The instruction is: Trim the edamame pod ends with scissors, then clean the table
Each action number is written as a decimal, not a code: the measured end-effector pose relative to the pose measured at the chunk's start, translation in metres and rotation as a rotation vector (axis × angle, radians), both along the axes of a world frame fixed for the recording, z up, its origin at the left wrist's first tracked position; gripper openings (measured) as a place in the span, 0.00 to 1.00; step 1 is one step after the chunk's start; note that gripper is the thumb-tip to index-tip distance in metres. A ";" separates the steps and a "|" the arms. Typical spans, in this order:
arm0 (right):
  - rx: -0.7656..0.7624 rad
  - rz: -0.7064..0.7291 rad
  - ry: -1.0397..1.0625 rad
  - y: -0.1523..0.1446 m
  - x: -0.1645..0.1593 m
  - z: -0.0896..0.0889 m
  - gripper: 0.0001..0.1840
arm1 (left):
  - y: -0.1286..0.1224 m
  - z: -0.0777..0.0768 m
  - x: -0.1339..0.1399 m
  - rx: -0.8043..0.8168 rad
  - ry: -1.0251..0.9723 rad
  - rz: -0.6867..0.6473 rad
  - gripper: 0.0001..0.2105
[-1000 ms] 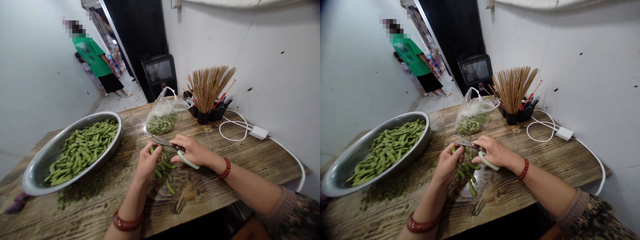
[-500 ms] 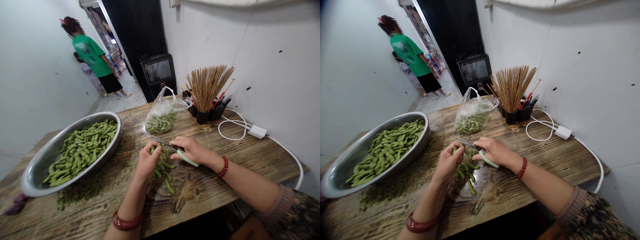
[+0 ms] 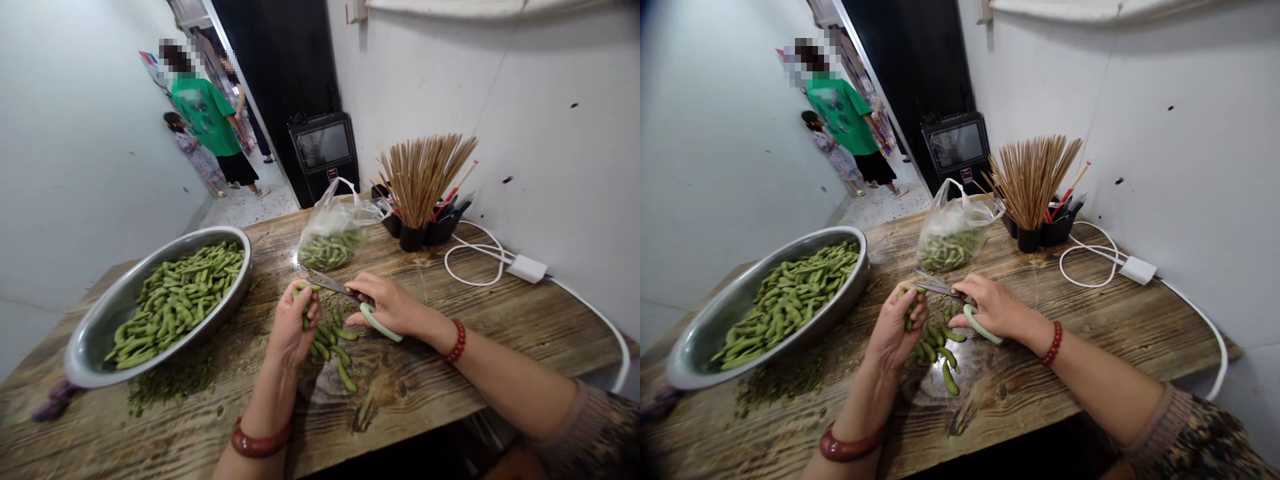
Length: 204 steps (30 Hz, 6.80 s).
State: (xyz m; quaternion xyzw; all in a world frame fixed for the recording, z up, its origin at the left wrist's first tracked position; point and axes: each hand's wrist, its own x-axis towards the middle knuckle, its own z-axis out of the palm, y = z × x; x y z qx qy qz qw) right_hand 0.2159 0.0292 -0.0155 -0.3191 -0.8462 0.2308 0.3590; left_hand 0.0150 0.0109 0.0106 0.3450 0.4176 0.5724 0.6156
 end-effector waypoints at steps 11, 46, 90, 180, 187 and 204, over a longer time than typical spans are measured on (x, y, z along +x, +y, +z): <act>0.014 0.021 0.009 0.001 0.000 0.001 0.25 | -0.001 -0.001 0.001 0.018 -0.020 -0.045 0.09; 0.090 -0.075 0.103 0.013 0.005 -0.007 0.16 | 0.024 0.117 -0.144 0.263 1.706 0.584 0.16; -0.027 -0.007 0.048 0.004 0.001 0.001 0.25 | -0.005 0.000 -0.016 -0.003 0.230 -0.144 0.13; 0.037 0.058 -0.160 -0.005 0.000 0.001 0.21 | -0.004 -0.006 -0.015 -0.046 0.083 -0.117 0.09; 0.051 0.030 -0.200 -0.004 0.001 -0.001 0.20 | 0.001 -0.007 -0.020 0.012 0.137 0.017 0.09; 0.080 -0.071 -0.142 0.004 0.005 -0.003 0.20 | -0.003 -0.008 -0.013 0.228 0.799 -0.292 0.03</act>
